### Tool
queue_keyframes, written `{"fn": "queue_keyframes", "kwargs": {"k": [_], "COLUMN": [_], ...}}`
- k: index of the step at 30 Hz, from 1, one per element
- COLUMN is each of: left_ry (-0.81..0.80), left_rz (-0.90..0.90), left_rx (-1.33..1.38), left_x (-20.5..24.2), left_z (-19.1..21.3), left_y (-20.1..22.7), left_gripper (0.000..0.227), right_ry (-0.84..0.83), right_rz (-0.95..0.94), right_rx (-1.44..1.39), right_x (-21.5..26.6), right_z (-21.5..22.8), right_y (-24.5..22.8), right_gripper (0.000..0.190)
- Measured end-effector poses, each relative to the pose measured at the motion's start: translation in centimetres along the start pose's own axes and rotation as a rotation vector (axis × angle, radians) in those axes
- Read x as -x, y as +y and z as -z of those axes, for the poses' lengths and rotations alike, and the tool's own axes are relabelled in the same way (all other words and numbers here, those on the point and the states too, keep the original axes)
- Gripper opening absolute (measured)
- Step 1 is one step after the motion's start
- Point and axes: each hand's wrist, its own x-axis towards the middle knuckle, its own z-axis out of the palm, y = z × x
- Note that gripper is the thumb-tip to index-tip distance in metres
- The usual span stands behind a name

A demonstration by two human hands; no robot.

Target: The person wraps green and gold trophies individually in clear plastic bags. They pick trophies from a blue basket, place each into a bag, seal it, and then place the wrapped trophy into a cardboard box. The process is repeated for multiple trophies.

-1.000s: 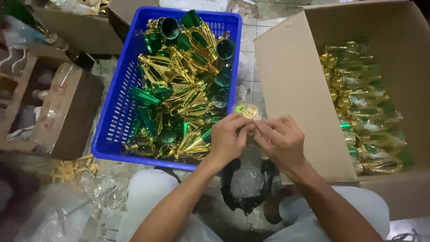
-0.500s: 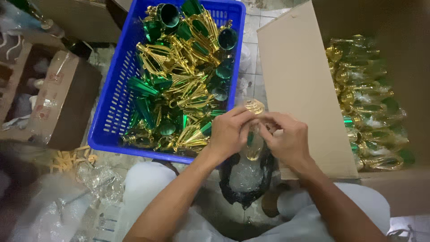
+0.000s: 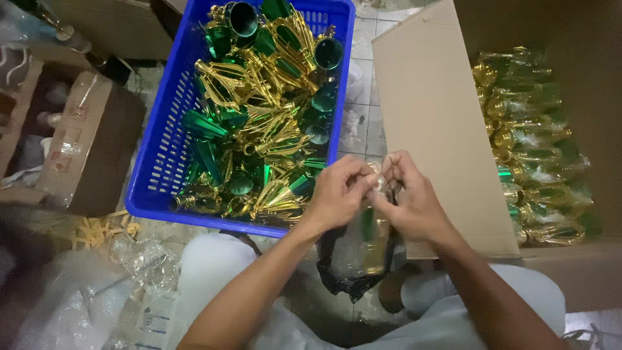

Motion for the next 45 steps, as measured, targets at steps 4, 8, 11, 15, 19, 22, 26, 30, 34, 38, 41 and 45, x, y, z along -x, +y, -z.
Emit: {"fn": "queue_keyframes", "kwargs": {"k": [4, 8, 11, 15, 19, 22, 26, 30, 34, 38, 41, 45], "left_ry": [0.009, 0.007, 0.001, 0.008, 0.009, 0.000, 0.014, 0.112, 0.184, 0.250, 0.281, 0.323], "left_rz": [0.023, 0.006, 0.006, 0.017, 0.061, 0.088, 0.064, 0.018, -0.039, -0.071, -0.001, 0.131], "left_rx": [0.006, -0.001, 0.025, -0.046, -0.070, -0.093, -0.090, -0.119, -0.154, -0.190, -0.057, 0.219], "left_x": [0.1, -0.4, -0.6, -0.6, -0.6, -0.6, -0.6, -0.8, -1.3, -1.3, -1.0, -0.9], "left_z": [-1.0, -1.0, -0.9, -0.8, -0.4, 0.1, 0.4, 1.2, 1.6, 1.4, 0.6, 1.1], "left_y": [-0.8, -1.1, -0.9, -1.6, -2.1, -1.3, -1.5, -1.2, -1.5, -1.7, -2.7, -4.5], "left_gripper": [0.011, 0.012, 0.016, 0.014, 0.015, 0.013, 0.012, 0.013, 0.017, 0.016, 0.015, 0.018], "right_ry": [0.121, 0.165, 0.129, 0.176, 0.253, 0.194, 0.163, 0.134, 0.103, 0.112, 0.126, 0.253], "right_rz": [-0.048, -0.037, 0.018, 0.149, 0.310, 0.454, 0.506, 0.472, 0.447, 0.441, 0.435, 0.314], "right_rx": [0.058, 0.066, 0.119, 0.348, 0.565, 0.804, 0.768, 0.569, 0.444, 0.306, 0.244, 0.301], "right_x": [-0.2, -0.3, -0.4, -0.6, -0.8, -0.8, -0.6, -0.5, -0.6, -1.1, -0.9, -0.6], "right_z": [-0.3, 0.9, 1.7, 1.5, 1.7, 1.5, 1.2, 1.4, 1.3, 0.9, 0.9, 2.5], "right_y": [1.0, 0.0, -1.2, -1.6, -0.5, -1.3, -2.0, -2.3, -1.7, -1.2, -1.9, -1.6], "right_gripper": [0.038, 0.035, 0.029, 0.026, 0.022, 0.013, 0.006, 0.003, 0.003, 0.004, 0.004, 0.047]}}
